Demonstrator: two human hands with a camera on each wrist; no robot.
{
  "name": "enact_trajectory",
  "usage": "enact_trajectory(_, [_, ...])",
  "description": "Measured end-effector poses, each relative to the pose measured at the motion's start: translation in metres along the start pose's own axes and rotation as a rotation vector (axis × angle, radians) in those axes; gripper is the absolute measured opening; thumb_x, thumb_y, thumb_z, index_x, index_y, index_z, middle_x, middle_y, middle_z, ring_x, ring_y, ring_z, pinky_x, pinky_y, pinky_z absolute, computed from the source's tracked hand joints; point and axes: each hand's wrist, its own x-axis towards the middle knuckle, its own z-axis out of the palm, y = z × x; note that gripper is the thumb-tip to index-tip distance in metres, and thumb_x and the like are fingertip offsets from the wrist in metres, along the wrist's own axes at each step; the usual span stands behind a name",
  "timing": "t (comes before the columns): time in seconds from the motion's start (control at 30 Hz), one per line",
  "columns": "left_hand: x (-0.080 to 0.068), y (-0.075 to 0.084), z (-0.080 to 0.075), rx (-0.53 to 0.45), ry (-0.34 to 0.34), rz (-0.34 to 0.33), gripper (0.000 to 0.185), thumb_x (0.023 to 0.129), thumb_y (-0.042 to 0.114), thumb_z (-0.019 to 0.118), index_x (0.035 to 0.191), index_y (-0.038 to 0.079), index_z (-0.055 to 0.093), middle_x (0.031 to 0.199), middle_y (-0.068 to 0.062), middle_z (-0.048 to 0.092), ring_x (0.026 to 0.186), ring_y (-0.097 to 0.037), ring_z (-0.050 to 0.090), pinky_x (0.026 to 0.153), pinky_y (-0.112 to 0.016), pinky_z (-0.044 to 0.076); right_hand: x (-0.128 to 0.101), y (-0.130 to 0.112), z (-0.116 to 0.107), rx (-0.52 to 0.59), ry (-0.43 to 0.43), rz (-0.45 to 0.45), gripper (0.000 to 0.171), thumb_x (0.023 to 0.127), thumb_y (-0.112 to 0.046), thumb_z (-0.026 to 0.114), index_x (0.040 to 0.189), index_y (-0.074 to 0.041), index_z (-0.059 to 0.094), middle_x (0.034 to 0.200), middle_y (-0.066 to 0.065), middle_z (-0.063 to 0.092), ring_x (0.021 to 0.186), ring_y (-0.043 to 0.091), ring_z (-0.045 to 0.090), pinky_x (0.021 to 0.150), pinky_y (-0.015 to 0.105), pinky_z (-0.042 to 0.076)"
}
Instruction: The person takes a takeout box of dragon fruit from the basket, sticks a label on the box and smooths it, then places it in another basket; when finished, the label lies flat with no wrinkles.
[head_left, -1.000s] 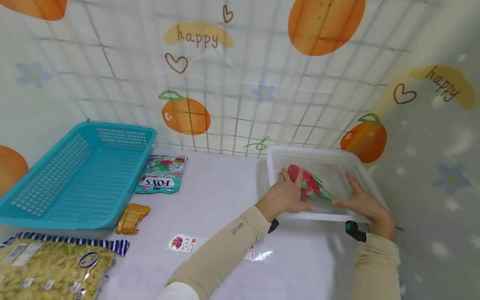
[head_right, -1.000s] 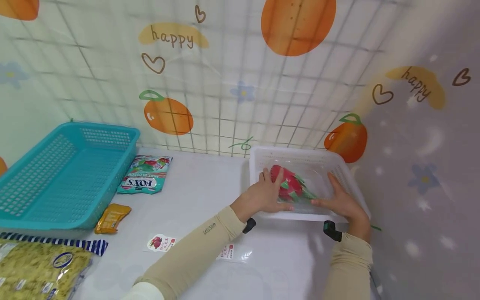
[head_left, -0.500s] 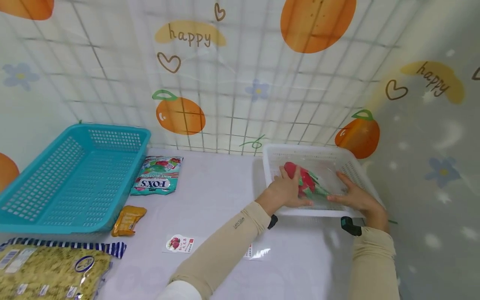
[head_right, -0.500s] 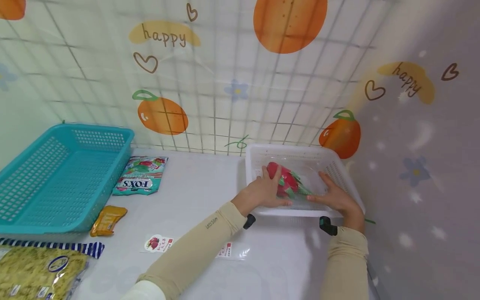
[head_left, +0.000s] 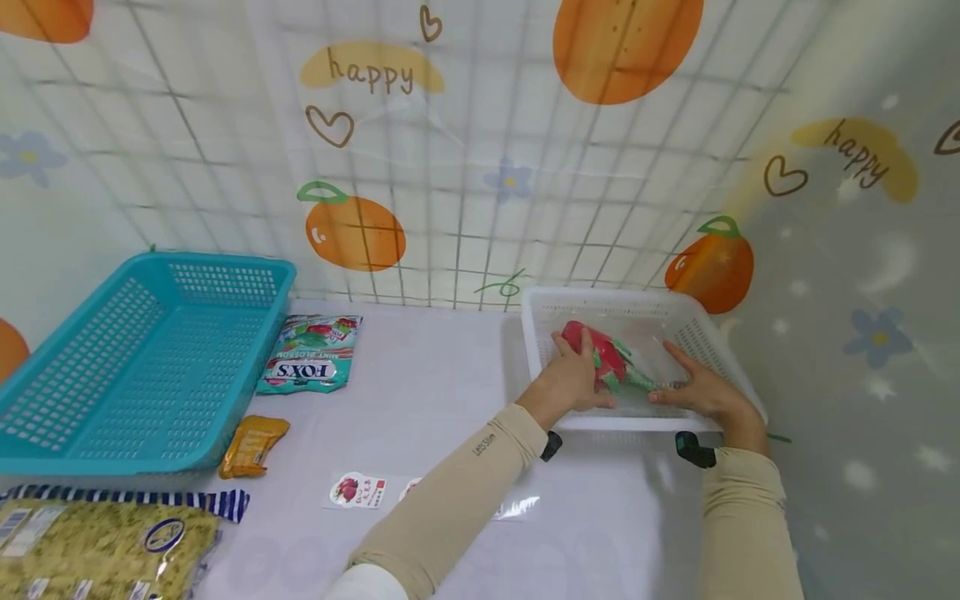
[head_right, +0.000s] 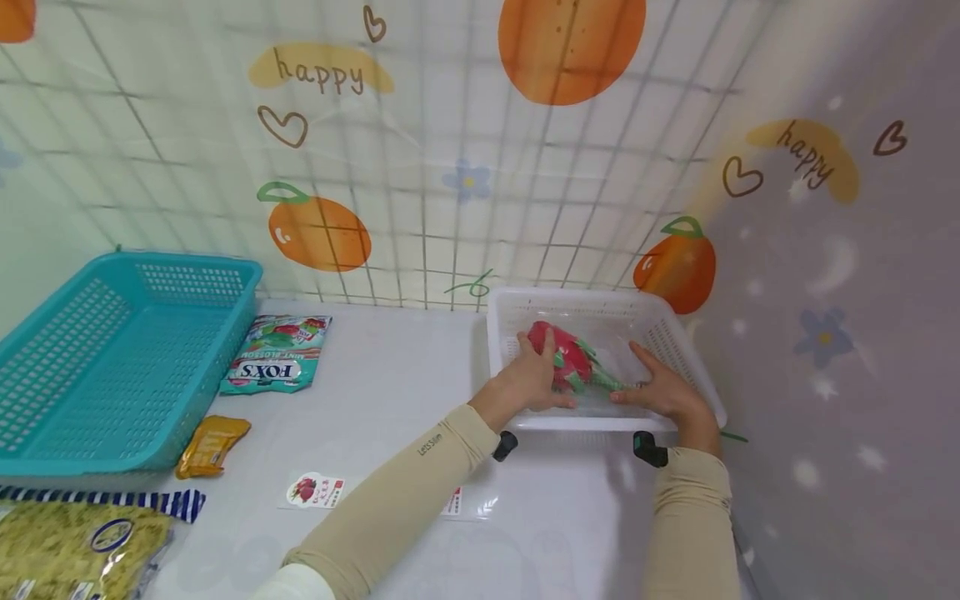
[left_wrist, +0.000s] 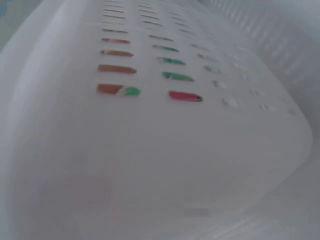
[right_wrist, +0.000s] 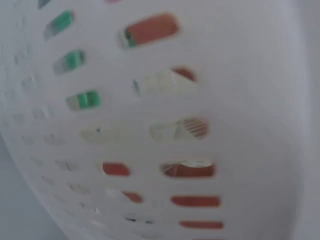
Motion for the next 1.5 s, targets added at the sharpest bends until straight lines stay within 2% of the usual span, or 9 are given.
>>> enact_trajectory(0.17, [0.001, 0.001, 0.001, 0.009, 0.024, -0.037, 0.121, 0.083, 0.060, 0.076, 0.164, 0.005, 0.005, 0.162, -0.035, 0.024, 0.093, -0.021, 0.077, 0.087, -0.023, 0.060, 0.002, -0.003, -0.001, -0.011, 0.011, 0.000, 0.119, 0.083, -0.049, 0.082, 0.165, -0.027, -0.002, 0.164, 0.038, 0.004, 0.144, 0.063, 0.012, 0.110, 0.082, 0.014])
enact_trajectory(0.33, [0.001, 0.002, 0.003, -0.013, 0.038, -0.068, 0.115, 0.087, 0.057, 0.075, 0.165, 0.008, 0.006, 0.164, -0.032, 0.024, 0.108, -0.025, 0.072, 0.091, -0.026, 0.060, 0.001, -0.006, -0.002, -0.022, 0.016, -0.011, 0.118, 0.084, -0.048, 0.082, 0.165, -0.024, -0.001, 0.159, 0.041, 0.020, 0.141, 0.060, 0.023, 0.111, 0.080, 0.019])
enact_trajectory(0.47, [0.002, 0.003, 0.003, -0.034, 0.026, -0.110, 0.110, 0.089, 0.057, 0.071, 0.166, 0.013, 0.006, 0.166, -0.027, 0.022, 0.125, -0.030, 0.064, 0.085, -0.028, 0.061, 0.001, -0.007, -0.003, -0.020, 0.010, -0.012, 0.117, 0.085, -0.046, 0.081, 0.165, -0.022, -0.001, 0.156, 0.042, 0.026, 0.138, 0.058, 0.030, 0.111, 0.079, 0.021])
enact_trajectory(0.67, [0.003, 0.003, 0.004, -0.053, 0.024, -0.155, 0.108, 0.089, 0.056, 0.072, 0.166, 0.015, 0.008, 0.167, -0.025, 0.022, 0.128, -0.031, 0.061, 0.078, -0.028, 0.061, 0.003, -0.007, 0.000, 0.006, 0.011, -0.022, 0.117, 0.084, -0.044, 0.083, 0.165, -0.022, 0.002, 0.159, 0.039, 0.023, 0.139, 0.057, 0.027, 0.113, 0.077, 0.021])
enact_trajectory(0.87, [0.004, 0.000, 0.004, -0.150, 0.025, -0.140, 0.106, 0.090, 0.048, 0.075, 0.166, 0.015, 0.008, 0.167, -0.027, 0.018, 0.131, -0.038, 0.056, 0.085, -0.032, 0.061, 0.001, -0.004, 0.002, 0.007, 0.033, -0.023, 0.114, 0.084, -0.045, 0.082, 0.165, -0.022, 0.004, 0.164, 0.038, 0.009, 0.143, 0.059, 0.018, 0.112, 0.079, 0.018])
enact_trajectory(1.03, [0.003, -0.004, 0.002, -0.259, 0.015, -0.133, 0.105, 0.090, 0.041, 0.077, 0.166, 0.017, 0.009, 0.168, -0.026, 0.012, 0.139, -0.044, 0.047, 0.098, -0.040, 0.058, -0.006, -0.006, 0.000, -0.054, 0.044, -0.051, 0.114, 0.084, -0.048, 0.081, 0.165, -0.015, 0.007, 0.160, 0.042, 0.015, 0.141, 0.062, 0.022, 0.112, 0.077, 0.023])
enact_trajectory(1.2, [0.002, -0.006, -0.002, -0.334, 0.014, -0.104, 0.104, 0.090, 0.038, 0.078, 0.166, 0.018, 0.009, 0.169, -0.025, 0.010, 0.142, -0.046, 0.043, 0.105, -0.046, 0.054, -0.018, -0.017, -0.010, -0.096, 0.065, -0.051, 0.114, 0.084, -0.049, 0.081, 0.165, -0.014, 0.009, 0.158, 0.044, 0.019, 0.140, 0.061, 0.026, 0.111, 0.075, 0.028])
enact_trajectory(1.3, [0.001, -0.007, -0.007, -0.355, 0.015, -0.096, 0.105, 0.090, 0.038, 0.077, 0.166, 0.018, 0.007, 0.170, -0.024, 0.009, 0.143, -0.046, 0.042, 0.106, -0.048, 0.053, -0.023, -0.024, -0.016, -0.112, 0.083, -0.052, 0.111, 0.085, -0.047, 0.081, 0.165, -0.015, 0.010, 0.156, 0.044, 0.023, 0.137, 0.060, 0.031, 0.109, 0.073, 0.033])
enact_trajectory(1.5, [0.000, -0.008, -0.020, -0.312, 0.037, -0.068, 0.105, 0.091, 0.042, 0.075, 0.166, 0.019, 0.005, 0.169, -0.023, 0.011, 0.140, -0.047, 0.046, 0.105, -0.047, 0.054, -0.034, -0.035, -0.024, -0.088, 0.102, -0.058, 0.107, 0.089, -0.046, 0.077, 0.165, -0.018, 0.008, 0.151, 0.044, 0.035, 0.130, 0.058, 0.045, 0.104, 0.070, 0.043])
